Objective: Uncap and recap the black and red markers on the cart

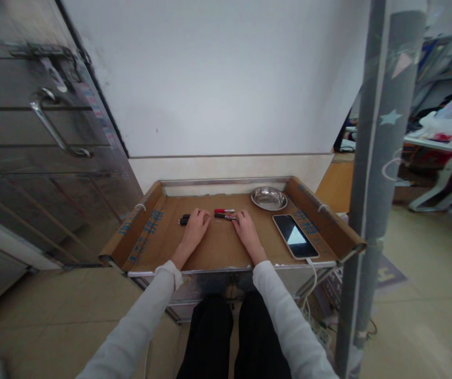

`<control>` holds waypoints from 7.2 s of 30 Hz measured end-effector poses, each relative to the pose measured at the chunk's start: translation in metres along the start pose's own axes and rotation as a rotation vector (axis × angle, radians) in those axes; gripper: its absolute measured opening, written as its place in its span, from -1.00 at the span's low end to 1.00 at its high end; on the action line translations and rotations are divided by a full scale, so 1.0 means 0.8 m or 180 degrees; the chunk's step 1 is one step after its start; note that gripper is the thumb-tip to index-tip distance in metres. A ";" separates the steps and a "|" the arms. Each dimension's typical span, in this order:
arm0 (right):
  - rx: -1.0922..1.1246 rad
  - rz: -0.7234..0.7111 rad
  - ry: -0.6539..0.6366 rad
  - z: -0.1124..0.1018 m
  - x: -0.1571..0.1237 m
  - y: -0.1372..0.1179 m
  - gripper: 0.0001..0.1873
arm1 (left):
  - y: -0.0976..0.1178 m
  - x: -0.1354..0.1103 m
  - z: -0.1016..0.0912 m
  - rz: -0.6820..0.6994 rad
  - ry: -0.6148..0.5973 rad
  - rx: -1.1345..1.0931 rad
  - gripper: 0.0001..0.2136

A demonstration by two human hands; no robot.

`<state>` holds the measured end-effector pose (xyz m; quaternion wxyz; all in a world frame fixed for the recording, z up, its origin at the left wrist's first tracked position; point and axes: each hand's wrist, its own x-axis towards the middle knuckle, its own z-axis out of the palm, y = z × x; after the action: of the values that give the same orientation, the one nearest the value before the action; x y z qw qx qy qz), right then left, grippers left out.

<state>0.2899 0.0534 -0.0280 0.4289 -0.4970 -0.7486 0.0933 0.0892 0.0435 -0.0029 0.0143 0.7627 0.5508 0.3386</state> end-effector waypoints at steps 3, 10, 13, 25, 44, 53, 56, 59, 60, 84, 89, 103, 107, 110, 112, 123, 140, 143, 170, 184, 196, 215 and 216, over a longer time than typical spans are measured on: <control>0.0003 0.0011 0.0018 -0.004 -0.008 -0.003 -0.84 | -0.021 -0.017 -0.022 -0.0336 0.0214 0.0376 -0.87; 0.0143 -0.0059 -0.0033 0.007 -0.011 -0.042 -0.83 | -0.066 -0.046 -0.054 -0.0265 -0.0126 0.0460 -0.86; 0.0555 0.0064 0.0032 0.023 -0.009 -0.065 -0.79 | -0.063 -0.051 -0.055 -0.0093 -0.0295 0.0096 -0.87; 0.4903 0.2489 -0.0688 0.023 -0.012 -0.085 -0.84 | 0.038 -0.033 -0.026 -0.0301 0.1204 -0.1769 -0.73; 0.4063 0.2017 -0.0272 -0.017 -0.025 -0.037 -0.75 | -0.017 -0.012 -0.016 -0.0772 0.0178 -0.2554 -0.81; 0.1478 0.0195 -0.0235 0.002 -0.017 -0.039 -0.82 | -0.003 -0.006 0.009 0.0394 -0.0554 -0.0955 -0.87; 0.0778 -0.0403 -0.0534 0.005 -0.017 -0.041 -0.79 | -0.005 -0.004 0.014 0.0518 -0.0373 -0.0664 -0.86; 0.0081 -0.0534 -0.0420 -0.001 -0.021 -0.038 -0.77 | -0.006 -0.009 0.010 0.0540 -0.0295 -0.0717 -0.85; -0.0112 -0.0479 -0.0374 -0.004 -0.023 -0.036 -0.78 | -0.005 -0.012 0.008 0.0551 -0.0310 -0.0774 -0.85; -0.0892 0.0444 -0.0045 -0.012 -0.023 -0.036 -0.81 | 0.000 -0.015 -0.005 0.0045 0.0041 -0.0340 -0.90; -0.0435 0.0427 -0.0010 -0.007 -0.034 -0.049 -0.80 | -0.028 -0.044 -0.036 -0.0953 0.0411 0.0394 -0.79; 0.3619 0.1781 -0.0160 0.047 -0.017 -0.097 -0.78 | 0.020 -0.051 -0.031 -0.0394 0.0549 -0.1881 -0.70; 0.4450 0.2249 -0.0402 0.035 -0.022 -0.087 -0.86 | 0.051 -0.048 -0.021 -0.0393 0.0638 -0.2097 -0.70; 0.4513 0.2281 -0.0433 0.026 -0.026 -0.080 -0.90 | 0.069 -0.048 -0.021 -0.0167 0.0361 -0.1961 -0.74; 0.4599 0.2352 -0.0486 0.019 -0.029 -0.074 -0.90 | 0.076 -0.046 -0.021 -0.0134 0.0320 -0.1966 -0.73; 0.4302 0.2330 -0.0442 -0.029 -0.028 -0.034 -0.92 | 0.026 -0.020 0.004 -0.1003 0.0695 -0.2749 -0.80; 0.0774 -0.0723 -0.0589 0.008 -0.024 -0.037 -0.69 | 0.018 -0.020 0.025 0.0219 -0.0044 -0.0833 -0.80; 0.0189 -0.0706 -0.0405 -0.001 -0.031 -0.030 -0.71 | 0.020 -0.025 0.020 0.0329 -0.0020 -0.0783 -0.81; -0.1154 0.0227 -0.0044 -0.013 -0.022 -0.020 -0.84 | 0.022 -0.015 0.024 0.0476 -0.0245 -0.0149 -0.87; -0.0713 0.0257 -0.0065 -0.021 -0.042 -0.028 -0.78 | 0.003 -0.014 0.001 -0.0410 0.0513 0.0723 -0.76; 0.0904 0.0599 0.0261 0.005 -0.031 -0.059 -0.68 | -0.038 -0.028 -0.037 0.0185 0.0090 -0.0727 -0.86; 0.5144 0.2240 -0.0705 0.011 -0.028 -0.078 -0.86 | 0.073 -0.028 -0.039 0.0304 0.0996 -0.1506 -0.86; 0.5159 0.2219 -0.0721 0.011 -0.028 -0.078 -0.86 | 0.072 -0.026 -0.041 0.0142 0.1170 -0.1580 -0.85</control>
<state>0.2452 0.0072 -0.0100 0.5194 -0.2281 -0.2967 0.7682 0.1164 -0.0085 0.0349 0.0928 0.6738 0.4278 0.5953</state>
